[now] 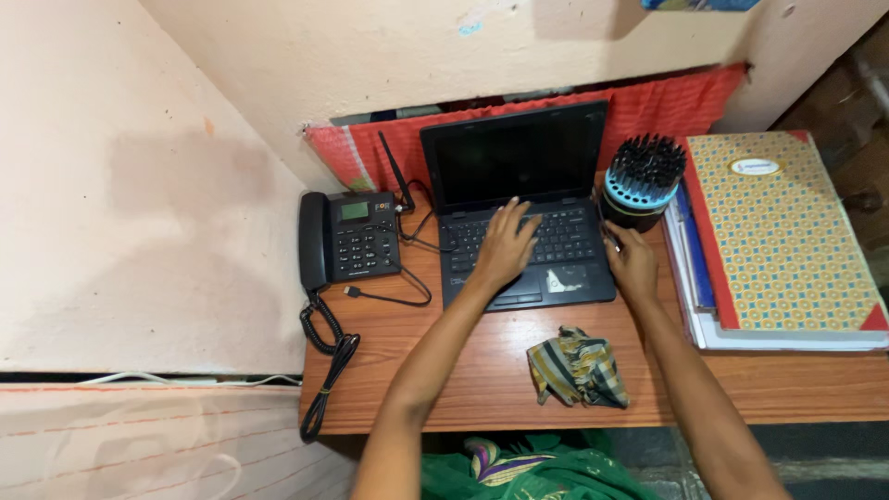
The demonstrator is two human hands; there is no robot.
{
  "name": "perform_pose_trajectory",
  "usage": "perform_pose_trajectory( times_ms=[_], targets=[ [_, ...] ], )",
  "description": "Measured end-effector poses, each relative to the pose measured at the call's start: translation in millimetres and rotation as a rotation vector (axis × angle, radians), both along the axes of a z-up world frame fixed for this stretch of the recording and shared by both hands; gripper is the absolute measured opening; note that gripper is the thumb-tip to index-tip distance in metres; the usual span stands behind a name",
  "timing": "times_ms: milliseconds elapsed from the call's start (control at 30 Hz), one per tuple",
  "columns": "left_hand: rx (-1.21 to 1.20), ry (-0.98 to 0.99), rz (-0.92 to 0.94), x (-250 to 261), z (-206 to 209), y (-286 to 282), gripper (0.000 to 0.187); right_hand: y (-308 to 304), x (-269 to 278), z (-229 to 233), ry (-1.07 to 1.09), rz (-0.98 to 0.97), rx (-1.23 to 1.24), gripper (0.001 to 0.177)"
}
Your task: The person organizes a laptop power cable on a desk, coils it, and plugs it into a wall socket. They then tidy the cable and place a pen into a pen holder.
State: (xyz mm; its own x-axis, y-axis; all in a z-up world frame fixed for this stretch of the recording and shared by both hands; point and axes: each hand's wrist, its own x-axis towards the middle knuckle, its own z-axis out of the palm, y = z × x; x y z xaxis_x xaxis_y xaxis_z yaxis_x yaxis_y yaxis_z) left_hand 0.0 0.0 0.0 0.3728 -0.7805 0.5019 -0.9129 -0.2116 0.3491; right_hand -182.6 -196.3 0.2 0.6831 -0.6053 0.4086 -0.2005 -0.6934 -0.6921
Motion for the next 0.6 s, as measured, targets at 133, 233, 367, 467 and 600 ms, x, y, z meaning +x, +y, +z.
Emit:
perform_pose_trajectory(
  times_ms=[133, 233, 367, 467, 600],
  targets=[
    [-0.039, 0.088, 0.111, -7, -4, -9, 0.043, -1, -2, -2, 0.057, -0.008, 0.061, 0.036],
    [0.049, 0.107, 0.211, -8, -7, -3, 0.051, -6, -1, -12, 0.078, -0.032, 0.089, 0.037],
    [0.125, 0.143, 0.416, -16, -13, 7, 0.06, -8, 7, -30, -0.01, -0.038, 0.045, 0.034],
    [0.138, 0.134, 0.579, -12, -13, 0, 0.065, -23, 13, -31, 0.033, -0.05, 0.125, 0.032],
    [0.15, 0.159, 0.693, -15, -23, 4, 0.068, -27, 11, -47, 0.159, -0.099, 0.38, 0.034]
  ],
)
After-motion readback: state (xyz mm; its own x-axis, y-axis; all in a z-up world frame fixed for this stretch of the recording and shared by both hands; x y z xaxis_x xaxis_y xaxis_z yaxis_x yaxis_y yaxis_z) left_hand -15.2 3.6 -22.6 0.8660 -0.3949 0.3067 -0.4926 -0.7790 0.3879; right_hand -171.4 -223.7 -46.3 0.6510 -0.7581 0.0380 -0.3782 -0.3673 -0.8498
